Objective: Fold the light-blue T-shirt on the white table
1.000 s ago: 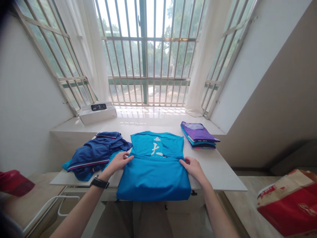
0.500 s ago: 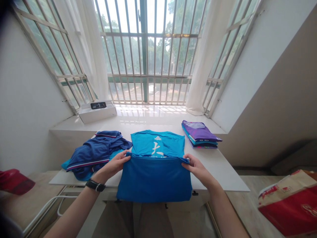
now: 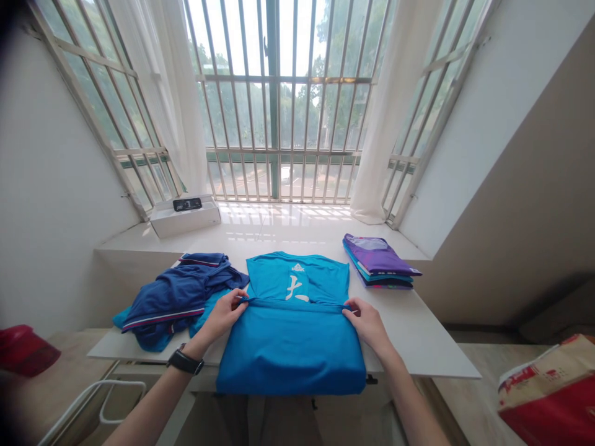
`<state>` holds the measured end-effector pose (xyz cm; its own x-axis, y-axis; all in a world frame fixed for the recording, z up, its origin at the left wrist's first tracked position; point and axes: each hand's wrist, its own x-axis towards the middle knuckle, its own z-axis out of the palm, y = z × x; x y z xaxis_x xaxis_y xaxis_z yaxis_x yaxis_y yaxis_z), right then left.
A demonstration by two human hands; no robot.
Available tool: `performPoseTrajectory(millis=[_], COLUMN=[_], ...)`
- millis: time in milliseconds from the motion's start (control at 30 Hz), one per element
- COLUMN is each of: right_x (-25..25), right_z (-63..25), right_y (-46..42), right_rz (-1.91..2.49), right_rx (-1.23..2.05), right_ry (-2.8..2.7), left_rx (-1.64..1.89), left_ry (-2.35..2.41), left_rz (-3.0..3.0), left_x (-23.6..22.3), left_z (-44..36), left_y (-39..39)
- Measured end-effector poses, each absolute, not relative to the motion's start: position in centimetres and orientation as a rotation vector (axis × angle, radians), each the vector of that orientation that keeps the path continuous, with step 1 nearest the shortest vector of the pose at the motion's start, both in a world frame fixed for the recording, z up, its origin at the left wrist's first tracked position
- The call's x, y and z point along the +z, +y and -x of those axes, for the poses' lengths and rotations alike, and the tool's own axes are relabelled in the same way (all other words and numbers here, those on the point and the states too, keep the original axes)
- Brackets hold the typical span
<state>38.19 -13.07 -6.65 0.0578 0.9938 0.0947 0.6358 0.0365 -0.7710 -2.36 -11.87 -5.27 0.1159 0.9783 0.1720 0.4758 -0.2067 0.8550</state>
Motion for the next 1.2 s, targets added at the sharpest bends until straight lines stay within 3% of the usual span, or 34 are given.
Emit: performPoseTrajectory(millis=[233, 333, 533, 933, 1200], right_x=[-5.9, -6.4, -7.9, -8.0, -7.9], right_z=[-35.0, -32.4, -30.1, -30.7, -31.5], right_y=[-15.9, -16.7, -16.2, -9.6, -10.5], right_rz=[1.726, 1.659, 1.927, 1.928, 1.615], right_rx=[-0.042, 0.005, 0.137, 0.126, 0.037], right_ry=[-1.881, -2.108, -2.287, -2.323, -2.222], left_rx=[1.012, 0.773, 0.292, 0.25, 0.395], left_ry=[1.622, 1.464, 1.385, 1.437, 1.453], left_rz=[-2.299, -2.584, -2.728, -2.714, -2.768], left_x=[-3.8, -3.8, -6.4, -6.5, -5.0], left_z=[1.4, -0.2, -2.2, -2.4, -2.3], left_y=[-13.7, -14.2, -13.2, -7.5, -8.8])
